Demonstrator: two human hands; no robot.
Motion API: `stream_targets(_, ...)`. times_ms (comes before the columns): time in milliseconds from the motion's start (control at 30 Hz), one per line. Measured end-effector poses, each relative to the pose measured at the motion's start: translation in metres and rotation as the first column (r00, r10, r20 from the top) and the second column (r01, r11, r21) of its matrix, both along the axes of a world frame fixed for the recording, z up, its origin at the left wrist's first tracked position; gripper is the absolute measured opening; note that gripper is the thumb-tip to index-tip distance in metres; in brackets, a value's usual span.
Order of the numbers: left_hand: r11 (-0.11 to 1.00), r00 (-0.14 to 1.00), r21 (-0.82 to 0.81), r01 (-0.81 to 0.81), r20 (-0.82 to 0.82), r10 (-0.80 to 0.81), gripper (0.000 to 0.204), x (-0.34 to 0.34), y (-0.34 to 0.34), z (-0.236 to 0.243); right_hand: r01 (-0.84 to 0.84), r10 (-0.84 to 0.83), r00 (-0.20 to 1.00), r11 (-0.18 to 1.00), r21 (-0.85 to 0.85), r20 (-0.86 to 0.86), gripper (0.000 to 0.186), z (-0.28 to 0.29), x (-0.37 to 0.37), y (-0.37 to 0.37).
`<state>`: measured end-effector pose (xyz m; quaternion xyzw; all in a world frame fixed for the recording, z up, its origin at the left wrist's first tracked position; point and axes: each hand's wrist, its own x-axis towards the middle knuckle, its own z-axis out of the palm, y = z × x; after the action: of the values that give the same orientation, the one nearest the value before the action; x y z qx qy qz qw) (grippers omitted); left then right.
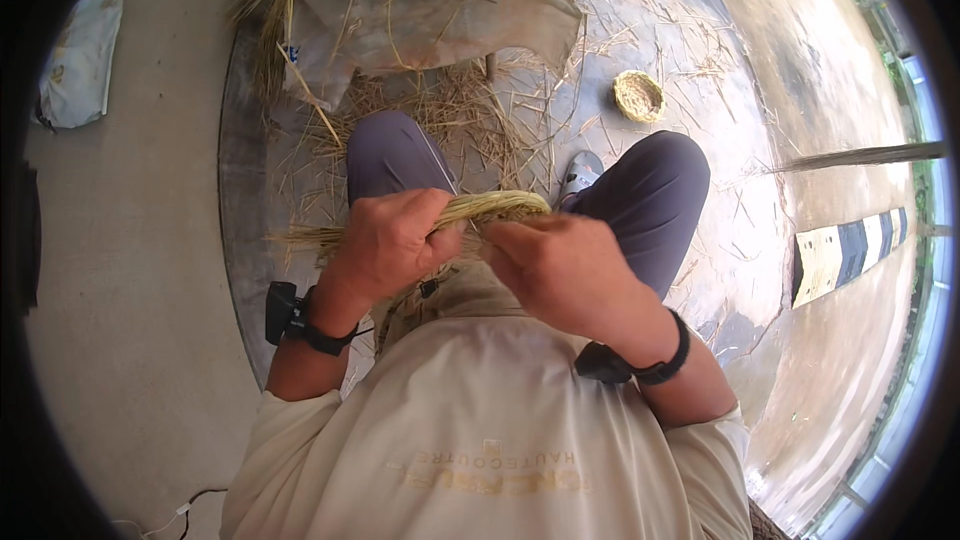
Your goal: Braiding and weaving dried straw to create a circular mat or basket base.
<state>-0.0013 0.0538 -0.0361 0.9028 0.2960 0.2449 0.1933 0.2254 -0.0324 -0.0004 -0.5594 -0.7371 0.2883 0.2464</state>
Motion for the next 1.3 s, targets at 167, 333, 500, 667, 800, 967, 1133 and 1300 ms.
stream_targets(167,0.992,0.993,0.077,0.099,-0.068,-0.094,0.018,0.012,-0.01,-0.002,0.059,-0.059,0.998,0.998,-0.017,0.01,0.015,-0.001,0.009,0.038)
stream_targets(333,0.988,0.991,0.108,0.114,-0.083,-0.106,0.019,0.014,-0.013,-0.002,0.025,-0.035,0.991,0.997,-0.075,-0.131,0.023,-0.021,-0.001,0.055)
stream_targets(500,0.985,0.988,0.09,0.146,-0.069,-0.14,0.019,0.011,-0.01,0.005,0.169,-0.207,0.877,0.978,-0.125,-0.434,0.024,-0.022,-0.002,0.063)
stream_targets(667,0.993,0.99,0.038,0.111,-0.093,-0.107,0.017,0.0,-0.001,0.006,0.066,-0.259,0.342,0.966,-0.252,-0.903,0.027,-0.012,0.007,0.047)
stream_targets(800,0.998,0.99,0.052,0.027,-0.143,-0.019,0.021,-0.035,0.022,0.017,-0.087,-0.163,-0.234,0.985,-0.147,-0.958,0.025,0.021,0.084,0.032)
stream_targets(967,0.984,0.948,0.106,-0.142,-0.272,0.166,0.023,-0.105,0.044,0.048,0.356,-0.083,0.056,0.933,-0.058,-0.995,0.034,0.023,0.266,-0.036)
stream_targets(1133,0.971,0.91,0.167,-0.171,-0.351,0.221,0.024,-0.119,0.048,0.051,0.612,-0.145,0.058,0.787,-0.079,-0.988,0.04,-0.003,0.415,-0.096)
stream_targets(1300,0.996,0.955,-0.019,-0.09,-0.285,0.081,0.022,-0.077,0.026,0.043,0.69,-0.495,0.396,0.716,-0.105,-0.773,0.041,0.002,0.263,-0.051)
